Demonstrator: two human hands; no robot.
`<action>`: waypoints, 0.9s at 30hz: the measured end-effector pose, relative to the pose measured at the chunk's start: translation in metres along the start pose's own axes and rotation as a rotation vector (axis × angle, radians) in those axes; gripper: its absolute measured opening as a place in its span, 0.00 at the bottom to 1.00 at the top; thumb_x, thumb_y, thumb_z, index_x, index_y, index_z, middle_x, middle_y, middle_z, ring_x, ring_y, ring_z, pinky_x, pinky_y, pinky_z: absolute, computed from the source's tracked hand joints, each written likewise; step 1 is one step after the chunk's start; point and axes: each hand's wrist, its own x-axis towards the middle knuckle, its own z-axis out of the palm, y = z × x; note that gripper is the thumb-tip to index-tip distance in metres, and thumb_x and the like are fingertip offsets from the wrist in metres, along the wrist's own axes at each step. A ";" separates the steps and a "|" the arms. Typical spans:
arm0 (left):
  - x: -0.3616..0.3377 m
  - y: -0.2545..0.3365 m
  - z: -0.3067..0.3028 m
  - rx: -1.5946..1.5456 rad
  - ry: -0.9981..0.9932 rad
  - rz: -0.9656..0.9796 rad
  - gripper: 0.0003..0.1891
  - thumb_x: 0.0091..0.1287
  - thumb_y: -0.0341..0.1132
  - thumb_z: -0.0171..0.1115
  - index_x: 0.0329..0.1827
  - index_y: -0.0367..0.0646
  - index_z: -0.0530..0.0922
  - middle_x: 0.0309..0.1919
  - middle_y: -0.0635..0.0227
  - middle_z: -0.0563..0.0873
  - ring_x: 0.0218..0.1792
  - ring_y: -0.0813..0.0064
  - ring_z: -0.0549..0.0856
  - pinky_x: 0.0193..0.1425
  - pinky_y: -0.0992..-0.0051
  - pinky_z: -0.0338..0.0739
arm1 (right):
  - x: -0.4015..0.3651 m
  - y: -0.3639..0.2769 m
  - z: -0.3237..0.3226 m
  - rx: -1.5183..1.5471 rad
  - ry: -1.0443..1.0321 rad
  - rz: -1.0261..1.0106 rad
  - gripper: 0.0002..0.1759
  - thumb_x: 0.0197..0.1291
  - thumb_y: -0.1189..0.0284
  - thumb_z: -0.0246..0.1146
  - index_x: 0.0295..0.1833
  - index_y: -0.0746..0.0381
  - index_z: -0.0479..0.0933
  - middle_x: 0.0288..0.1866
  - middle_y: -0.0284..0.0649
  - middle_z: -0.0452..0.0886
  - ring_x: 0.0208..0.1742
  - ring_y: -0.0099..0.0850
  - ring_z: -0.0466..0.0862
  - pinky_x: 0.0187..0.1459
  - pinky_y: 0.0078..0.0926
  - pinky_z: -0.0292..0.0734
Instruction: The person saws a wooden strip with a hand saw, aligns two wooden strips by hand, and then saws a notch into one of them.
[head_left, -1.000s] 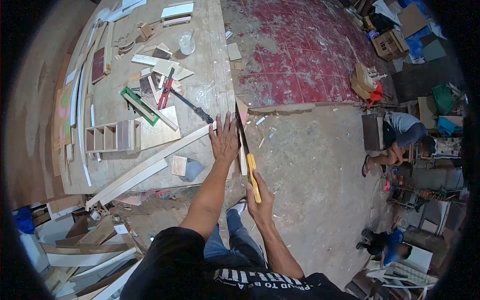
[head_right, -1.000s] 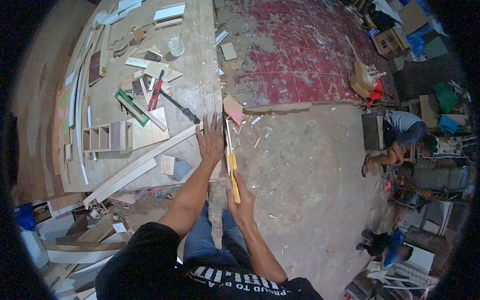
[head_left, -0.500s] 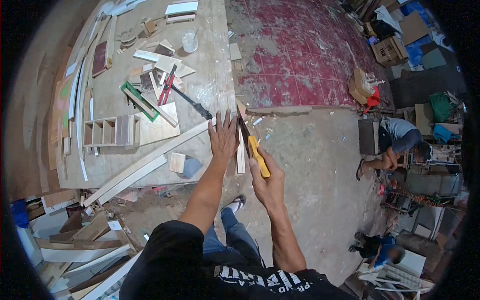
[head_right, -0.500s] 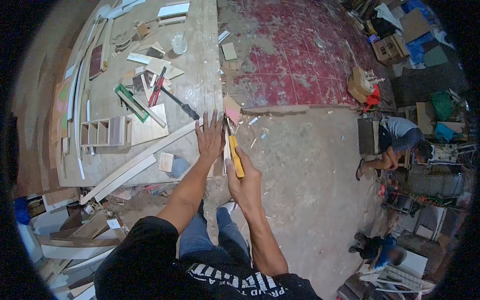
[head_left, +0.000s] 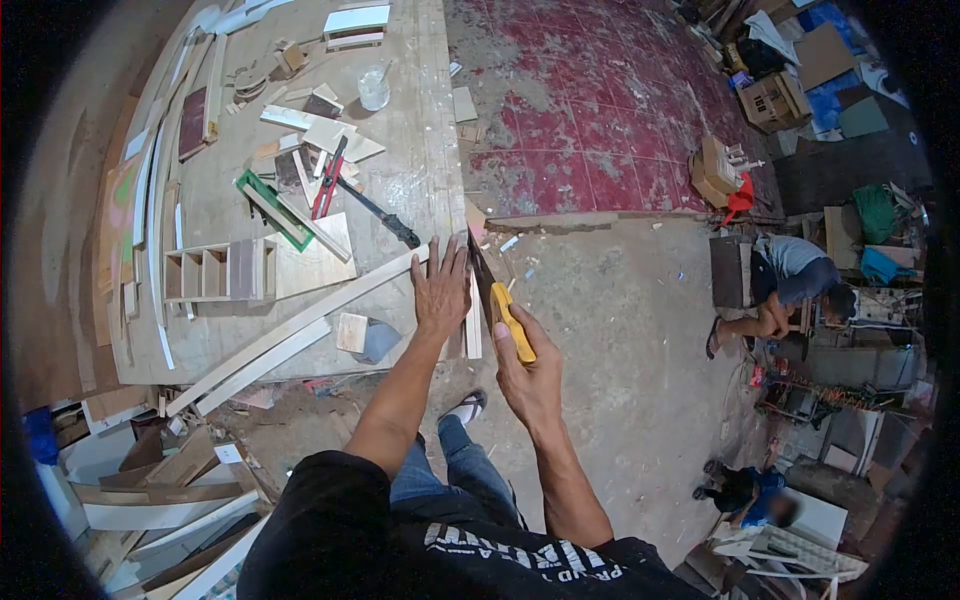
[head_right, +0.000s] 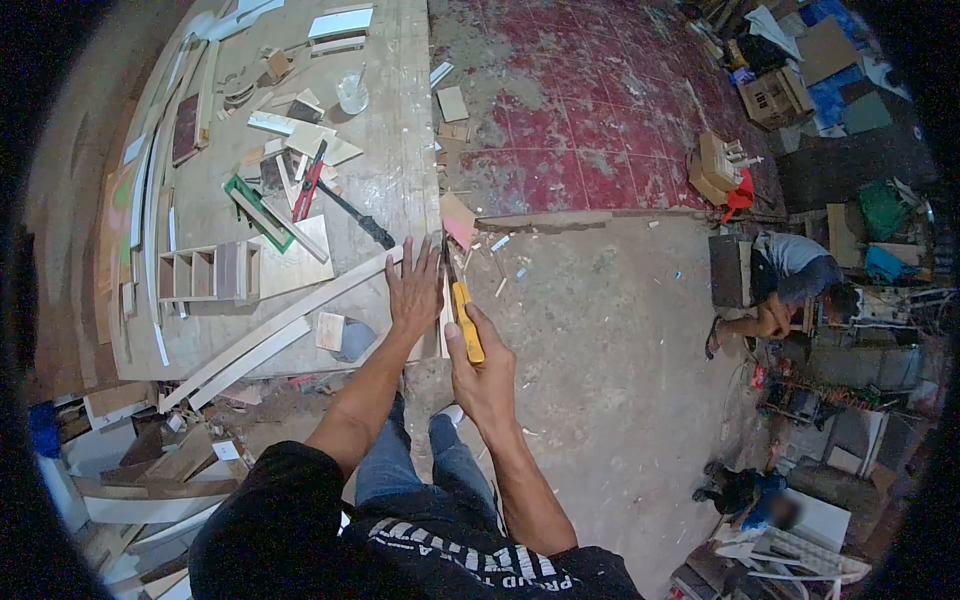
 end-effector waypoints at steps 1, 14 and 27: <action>-0.001 0.001 0.001 -0.025 0.012 -0.009 0.29 0.76 0.43 0.49 0.80 0.50 0.66 0.85 0.69 0.57 0.86 0.57 0.49 0.83 0.38 0.41 | 0.002 -0.001 -0.001 -0.015 -0.015 0.000 0.27 0.74 0.63 0.64 0.68 0.72 0.76 0.55 0.62 0.86 0.56 0.38 0.87 0.57 0.34 0.81; 0.018 -0.004 0.004 0.118 0.066 -0.021 0.29 0.80 0.46 0.43 0.83 0.52 0.64 0.86 0.72 0.57 0.86 0.59 0.49 0.82 0.42 0.44 | 0.069 0.002 0.032 -0.190 0.006 -0.165 0.23 0.75 0.63 0.61 0.61 0.73 0.80 0.50 0.58 0.88 0.52 0.40 0.88 0.57 0.34 0.79; -0.007 0.001 0.019 0.059 0.033 -0.026 0.28 0.77 0.40 0.46 0.81 0.50 0.65 0.86 0.71 0.57 0.86 0.59 0.49 0.83 0.42 0.40 | -0.067 0.173 0.036 -0.066 0.001 -0.192 0.29 0.72 0.76 0.62 0.77 0.65 0.69 0.68 0.58 0.80 0.65 0.44 0.84 0.64 0.35 0.77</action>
